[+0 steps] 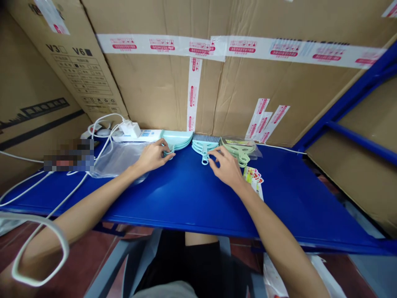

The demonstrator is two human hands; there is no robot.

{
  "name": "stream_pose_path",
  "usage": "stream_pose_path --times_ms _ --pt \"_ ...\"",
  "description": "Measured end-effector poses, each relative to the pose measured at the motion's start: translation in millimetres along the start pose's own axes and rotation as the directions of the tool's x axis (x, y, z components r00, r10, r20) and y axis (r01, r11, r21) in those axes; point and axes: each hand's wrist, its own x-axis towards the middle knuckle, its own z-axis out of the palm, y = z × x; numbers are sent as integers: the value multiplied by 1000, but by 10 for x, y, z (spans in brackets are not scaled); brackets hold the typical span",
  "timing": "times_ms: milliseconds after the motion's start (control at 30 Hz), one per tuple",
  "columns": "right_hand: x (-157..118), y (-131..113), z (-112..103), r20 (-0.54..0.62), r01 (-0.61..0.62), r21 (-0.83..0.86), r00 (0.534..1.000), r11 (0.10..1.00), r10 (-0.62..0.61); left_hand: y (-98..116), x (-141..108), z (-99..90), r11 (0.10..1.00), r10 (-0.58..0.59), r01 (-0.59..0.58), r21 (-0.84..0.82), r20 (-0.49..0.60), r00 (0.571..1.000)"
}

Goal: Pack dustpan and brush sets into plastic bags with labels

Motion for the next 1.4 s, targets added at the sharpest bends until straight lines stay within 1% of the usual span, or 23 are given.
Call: stream_pose_path --times_ms 67,167,267,333,400,467,600,700,800,1000,1200,1400 --pt "-19 3 44 26 31 -12 999 999 -31 -5 -2 2 1000 10 -10 13 -2 1000" --pt "-25 3 65 24 37 -32 999 999 -36 -16 0 13 999 20 -21 -28 -29 999" --pt "-8 6 24 7 23 -22 1000 999 -23 -41 16 25 996 48 -56 -76 -107 993" --pt "4 16 -12 -18 16 -8 1000 1000 -16 -63 30 32 992 60 -78 -98 -180 982" --pt "11 25 -37 -37 8 0 999 1000 -8 -80 40 39 989 60 -89 -121 -228 972" --pt "12 25 -45 -30 2 6 1000 1000 -1 -87 39 47 987 68 -97 -132 -211 975" --pt "10 -6 -26 -11 13 0 1000 1000 -13 -81 14 62 989 98 -108 -96 -105 990" --pt "3 -17 4 9 26 -12 1000 1000 -26 -87 4 70 993 94 -100 -66 -83 992" --pt "-10 6 34 58 22 -26 998 999 -20 -95 5 75 994 90 -94 -56 -65 994" --pt "-33 63 66 162 17 -51 987 999 -9 -79 3 71 997 68 -70 -36 -54 996" --pt "-46 50 135 189 39 -47 981 998 -30 -82 10 69 997 72 -74 -35 -62 995" --pt "-45 7 170 226 8 -106 974 994 16 -100 3 103 997 75 -77 -32 -71 995"
